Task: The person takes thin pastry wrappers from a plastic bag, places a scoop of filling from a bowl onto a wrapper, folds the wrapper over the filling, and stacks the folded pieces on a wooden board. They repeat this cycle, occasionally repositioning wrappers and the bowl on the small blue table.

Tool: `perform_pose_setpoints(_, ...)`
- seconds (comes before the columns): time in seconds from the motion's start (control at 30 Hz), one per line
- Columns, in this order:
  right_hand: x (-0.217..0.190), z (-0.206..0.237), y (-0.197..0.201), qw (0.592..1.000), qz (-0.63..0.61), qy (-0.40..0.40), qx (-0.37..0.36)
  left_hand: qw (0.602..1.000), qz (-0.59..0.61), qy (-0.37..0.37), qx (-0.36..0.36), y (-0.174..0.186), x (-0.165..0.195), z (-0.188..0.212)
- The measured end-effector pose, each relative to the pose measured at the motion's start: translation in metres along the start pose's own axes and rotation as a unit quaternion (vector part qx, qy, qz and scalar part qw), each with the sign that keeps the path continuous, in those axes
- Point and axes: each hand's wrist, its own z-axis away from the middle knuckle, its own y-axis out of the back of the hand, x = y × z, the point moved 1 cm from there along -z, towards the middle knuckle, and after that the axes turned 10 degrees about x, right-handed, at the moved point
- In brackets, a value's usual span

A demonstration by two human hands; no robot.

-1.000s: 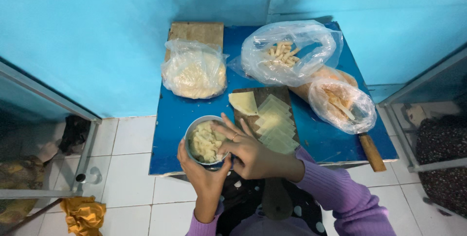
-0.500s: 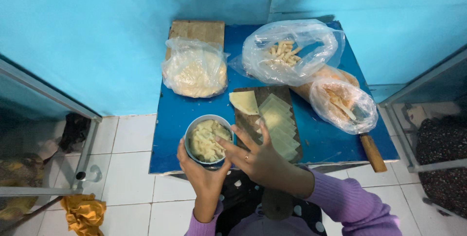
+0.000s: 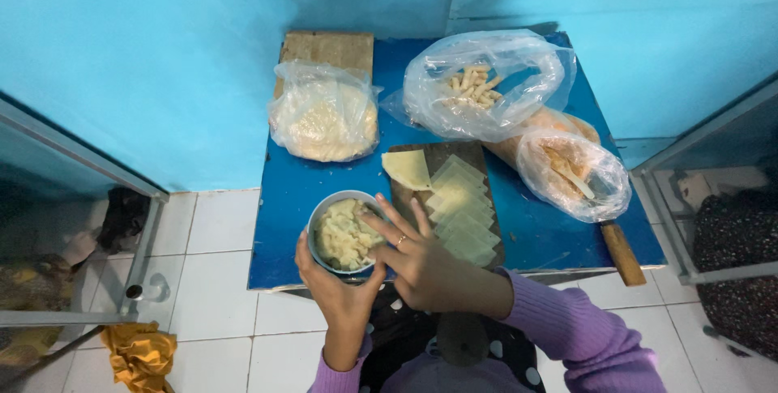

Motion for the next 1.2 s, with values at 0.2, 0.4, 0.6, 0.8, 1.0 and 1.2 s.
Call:
perform_pose_setpoints(0.2,0.003,0.006,0.004,0.989,-0.138,-0.058,-0.004,1.000,0.011,-0.016,-0.004,0.001,0.000,0.000)
perform_pose_setpoints(0.4,0.007,0.023,-0.019,0.980,0.190,0.053,0.014,1.000,0.017,-0.008,-0.011,0.002,0.000,0.001)
perform_pose_setpoints(0.6,0.013,0.041,-0.020,0.903,0.379,0.171,0.104,1.000,-0.004,0.000,-0.005,0.000,-0.002,0.002)
perform_pose_setpoints(0.8,0.023,0.025,-0.021,0.927,0.301,0.196,0.108,1.000,0.026,-0.001,-0.009,0.002,-0.002,0.003)
perform_pose_setpoints(1.0,0.024,0.009,-0.015,0.953,0.215,0.194,0.087,1.000,0.010,-0.007,-0.010,0.001,-0.002,0.002)
perform_pose_setpoints(1.2,0.014,0.008,0.001,0.990,0.127,0.047,0.045,1.000,-0.007,-0.030,0.004,0.001,0.000,0.000)
